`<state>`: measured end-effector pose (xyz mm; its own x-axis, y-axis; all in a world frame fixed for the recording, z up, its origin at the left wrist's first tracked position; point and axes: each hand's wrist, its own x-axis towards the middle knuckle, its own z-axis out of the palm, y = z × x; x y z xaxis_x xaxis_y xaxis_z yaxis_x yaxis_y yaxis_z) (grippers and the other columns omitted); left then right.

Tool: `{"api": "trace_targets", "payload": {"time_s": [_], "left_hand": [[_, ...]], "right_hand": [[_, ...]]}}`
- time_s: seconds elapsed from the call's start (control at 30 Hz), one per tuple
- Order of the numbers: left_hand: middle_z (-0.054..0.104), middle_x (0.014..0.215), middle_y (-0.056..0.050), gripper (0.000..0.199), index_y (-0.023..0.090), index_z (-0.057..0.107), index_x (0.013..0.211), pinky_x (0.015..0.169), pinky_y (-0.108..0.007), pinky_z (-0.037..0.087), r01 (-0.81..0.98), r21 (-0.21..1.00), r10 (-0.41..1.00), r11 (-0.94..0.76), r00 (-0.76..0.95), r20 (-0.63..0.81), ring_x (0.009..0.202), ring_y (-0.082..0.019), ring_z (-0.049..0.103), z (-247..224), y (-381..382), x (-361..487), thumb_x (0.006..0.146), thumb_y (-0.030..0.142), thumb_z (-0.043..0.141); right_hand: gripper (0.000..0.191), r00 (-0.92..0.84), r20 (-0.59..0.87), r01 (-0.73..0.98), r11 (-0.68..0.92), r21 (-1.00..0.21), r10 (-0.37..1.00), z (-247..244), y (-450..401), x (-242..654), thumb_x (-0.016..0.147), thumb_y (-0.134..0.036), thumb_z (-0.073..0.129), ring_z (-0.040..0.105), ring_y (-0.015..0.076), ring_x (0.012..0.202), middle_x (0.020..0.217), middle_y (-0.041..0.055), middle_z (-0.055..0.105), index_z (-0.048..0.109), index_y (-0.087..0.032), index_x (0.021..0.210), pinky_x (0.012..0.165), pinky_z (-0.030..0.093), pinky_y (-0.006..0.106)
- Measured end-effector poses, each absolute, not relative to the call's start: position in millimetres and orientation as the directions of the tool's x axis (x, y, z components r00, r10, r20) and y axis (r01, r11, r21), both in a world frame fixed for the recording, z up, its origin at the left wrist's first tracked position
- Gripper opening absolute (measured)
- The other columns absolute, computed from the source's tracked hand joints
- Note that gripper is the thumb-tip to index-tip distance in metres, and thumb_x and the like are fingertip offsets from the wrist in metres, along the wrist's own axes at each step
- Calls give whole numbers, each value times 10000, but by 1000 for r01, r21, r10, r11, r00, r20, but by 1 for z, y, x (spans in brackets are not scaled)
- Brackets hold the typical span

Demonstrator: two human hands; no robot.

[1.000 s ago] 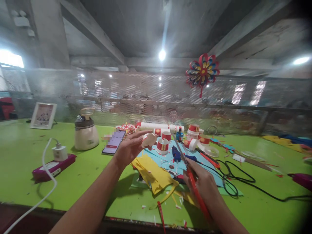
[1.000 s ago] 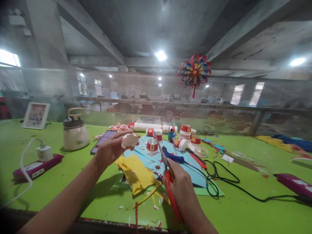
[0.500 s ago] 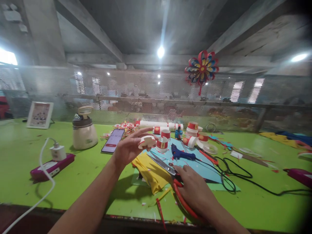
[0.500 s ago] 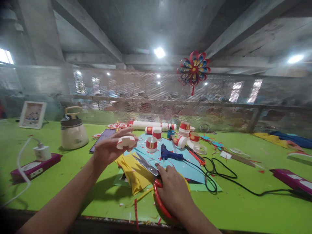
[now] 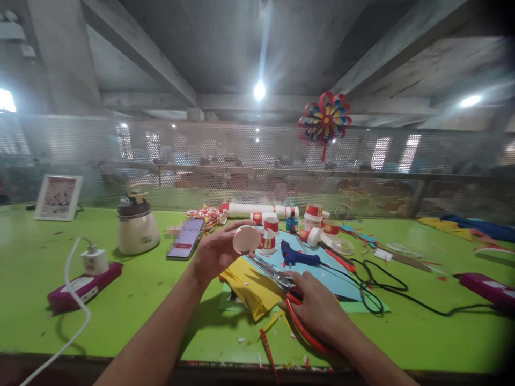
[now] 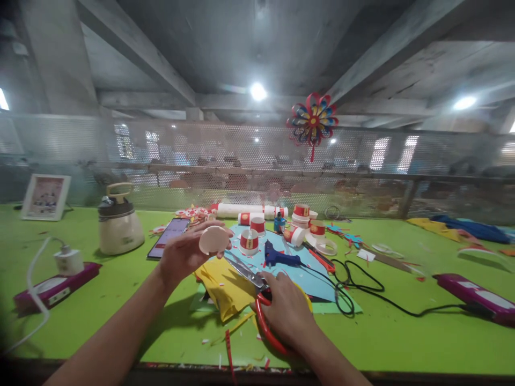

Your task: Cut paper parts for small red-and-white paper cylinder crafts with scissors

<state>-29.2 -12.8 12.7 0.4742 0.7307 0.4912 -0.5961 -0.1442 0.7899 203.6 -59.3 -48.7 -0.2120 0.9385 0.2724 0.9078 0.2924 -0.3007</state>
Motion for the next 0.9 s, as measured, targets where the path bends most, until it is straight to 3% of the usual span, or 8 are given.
{"api": "trace_targets", "payload": {"time_s": [0.17, 0.47, 0.8, 0.9], "left_hand": [[658, 1040, -180, 378, 76, 695, 1047, 736, -324, 446, -536, 804, 680, -256, 492, 544, 835, -225, 592, 11, -13, -31, 733, 229, 551], [673, 907, -141, 405, 100, 721, 1010, 726, -323, 421, -478, 827, 654, -296, 530, 540, 796, -218, 568, 16, -15, -30, 668, 270, 585], [686, 1034, -157, 413, 93, 697, 1070, 728, -326, 475, -517, 833, 715, -197, 506, 483, 840, -230, 623, 8, -9, -31, 685, 223, 621], [690, 1004, -164, 372, 99, 674, 1103, 678, -337, 507, -546, 830, 775, -113, 475, 418, 841, -244, 639, 4, -3, -28, 777, 246, 572]], "right_hand": [[428, -215, 278, 914, 294, -282, 936, -49, -60, 202, 809, -240, 586, 596, 270, 980, 1029, 125, 622, 610, -185, 1232, 824, 441, 331], [427, -232, 261, 924, 296, -242, 937, -50, -61, 202, 836, -249, 545, 585, 299, 990, 1042, 139, 614, 599, -181, 1254, 812, 437, 365], [433, -301, 212, 928, 337, -161, 930, -45, -61, 203, 868, -290, 522, 600, 297, 964, 1050, 154, 630, 567, -164, 1280, 773, 426, 348], [339, -367, 142, 913, 385, -132, 919, -34, -53, 208, 836, -342, 564, 638, 289, 860, 942, 127, 679, 656, -192, 1126, 661, 402, 312]]}}
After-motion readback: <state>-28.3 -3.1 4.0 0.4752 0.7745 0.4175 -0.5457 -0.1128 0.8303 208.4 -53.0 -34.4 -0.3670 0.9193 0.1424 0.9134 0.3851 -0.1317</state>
